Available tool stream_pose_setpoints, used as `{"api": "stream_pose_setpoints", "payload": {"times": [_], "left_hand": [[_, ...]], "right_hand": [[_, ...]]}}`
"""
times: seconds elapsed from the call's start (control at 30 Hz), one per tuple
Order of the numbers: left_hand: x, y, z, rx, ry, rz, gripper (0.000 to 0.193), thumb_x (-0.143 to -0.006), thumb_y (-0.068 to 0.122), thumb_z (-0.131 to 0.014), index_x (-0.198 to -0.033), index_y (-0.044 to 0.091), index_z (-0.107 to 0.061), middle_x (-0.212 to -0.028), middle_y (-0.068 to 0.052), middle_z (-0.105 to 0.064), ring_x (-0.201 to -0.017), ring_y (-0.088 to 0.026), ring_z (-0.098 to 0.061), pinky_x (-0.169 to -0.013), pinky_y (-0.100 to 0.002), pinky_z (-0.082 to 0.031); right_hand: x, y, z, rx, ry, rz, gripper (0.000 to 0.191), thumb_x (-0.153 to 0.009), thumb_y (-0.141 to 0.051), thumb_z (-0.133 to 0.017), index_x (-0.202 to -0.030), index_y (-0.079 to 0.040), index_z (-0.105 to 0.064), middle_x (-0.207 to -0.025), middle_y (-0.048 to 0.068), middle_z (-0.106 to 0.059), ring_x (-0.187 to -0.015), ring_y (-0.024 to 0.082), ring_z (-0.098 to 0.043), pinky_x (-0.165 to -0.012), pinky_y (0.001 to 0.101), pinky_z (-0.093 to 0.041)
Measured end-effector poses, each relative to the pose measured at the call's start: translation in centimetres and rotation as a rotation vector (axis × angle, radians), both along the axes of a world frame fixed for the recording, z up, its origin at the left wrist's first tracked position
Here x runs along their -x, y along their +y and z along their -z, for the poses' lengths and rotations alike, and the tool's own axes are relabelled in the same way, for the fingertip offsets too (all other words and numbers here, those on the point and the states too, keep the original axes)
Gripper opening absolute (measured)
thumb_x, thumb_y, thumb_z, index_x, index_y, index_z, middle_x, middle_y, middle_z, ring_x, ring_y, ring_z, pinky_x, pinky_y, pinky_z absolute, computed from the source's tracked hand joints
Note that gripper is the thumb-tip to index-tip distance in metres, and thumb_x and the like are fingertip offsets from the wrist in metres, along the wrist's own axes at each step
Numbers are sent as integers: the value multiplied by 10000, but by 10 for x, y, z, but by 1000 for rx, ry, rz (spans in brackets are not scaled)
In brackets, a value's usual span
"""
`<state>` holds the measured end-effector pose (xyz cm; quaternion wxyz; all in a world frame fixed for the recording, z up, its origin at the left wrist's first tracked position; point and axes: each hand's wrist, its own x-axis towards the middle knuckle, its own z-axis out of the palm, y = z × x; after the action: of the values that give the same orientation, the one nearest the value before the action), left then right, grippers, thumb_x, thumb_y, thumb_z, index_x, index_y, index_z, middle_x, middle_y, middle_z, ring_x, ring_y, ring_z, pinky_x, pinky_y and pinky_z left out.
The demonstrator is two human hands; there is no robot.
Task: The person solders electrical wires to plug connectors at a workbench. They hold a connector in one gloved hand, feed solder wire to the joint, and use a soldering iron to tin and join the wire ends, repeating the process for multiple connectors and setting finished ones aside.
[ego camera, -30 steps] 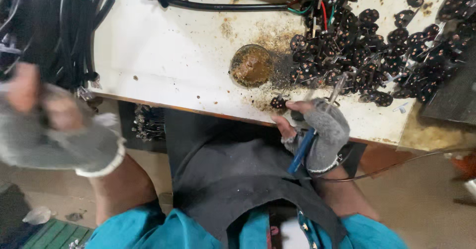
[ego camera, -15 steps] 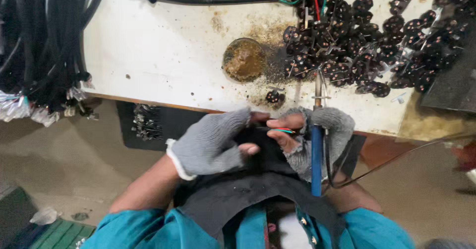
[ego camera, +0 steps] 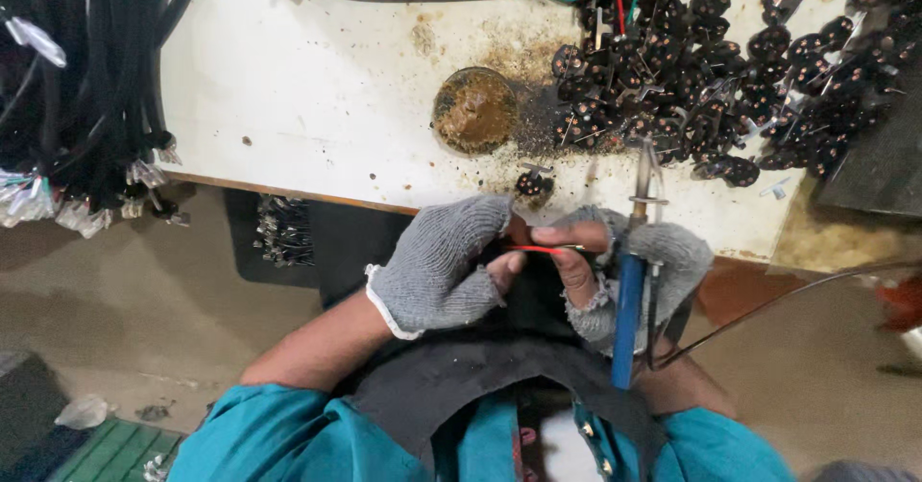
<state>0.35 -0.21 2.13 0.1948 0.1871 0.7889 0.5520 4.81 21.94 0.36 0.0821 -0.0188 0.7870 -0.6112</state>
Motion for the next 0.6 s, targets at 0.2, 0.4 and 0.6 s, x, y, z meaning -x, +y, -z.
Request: {"api": "stream_pose_setpoints", "payload": {"times": [0.2, 0.4, 0.6], "left_hand": [[-2, 2, 0, 378, 29, 66, 301, -804, 155, -715, -1093, 81, -680, -920, -151, -667, -847, -392, -680, -682, -480, -516], [-3, -2, -2, -309, -329, -117, 254, -975, 126, -634, -1217, 50, -620, -1079, -127, -680, -989, -359, -654, -877, -449, -515], [1, 4, -1, 79, -46, -94, 113, -914, 157, -730, -997, 80, -725, -829, -119, -645, -787, -298, -676, -694, -386, -513]], "right_hand": [[7, 12, 2, -206, 184, -92, 122, -921, -69, -782, -1026, -109, -734, -823, 37, -712, -734, 140, -684, -678, 252, -522], [1, 6, 10, -47, -124, -48, 102, -900, -98, -799, -985, -103, -744, -805, 36, -714, -718, 148, -682, -671, 262, -521], [3, 0, 12, 18, -161, -11, 88, -908, -109, -793, -973, -90, -736, -833, 32, -715, -759, 151, -686, -714, 268, -531]]}}
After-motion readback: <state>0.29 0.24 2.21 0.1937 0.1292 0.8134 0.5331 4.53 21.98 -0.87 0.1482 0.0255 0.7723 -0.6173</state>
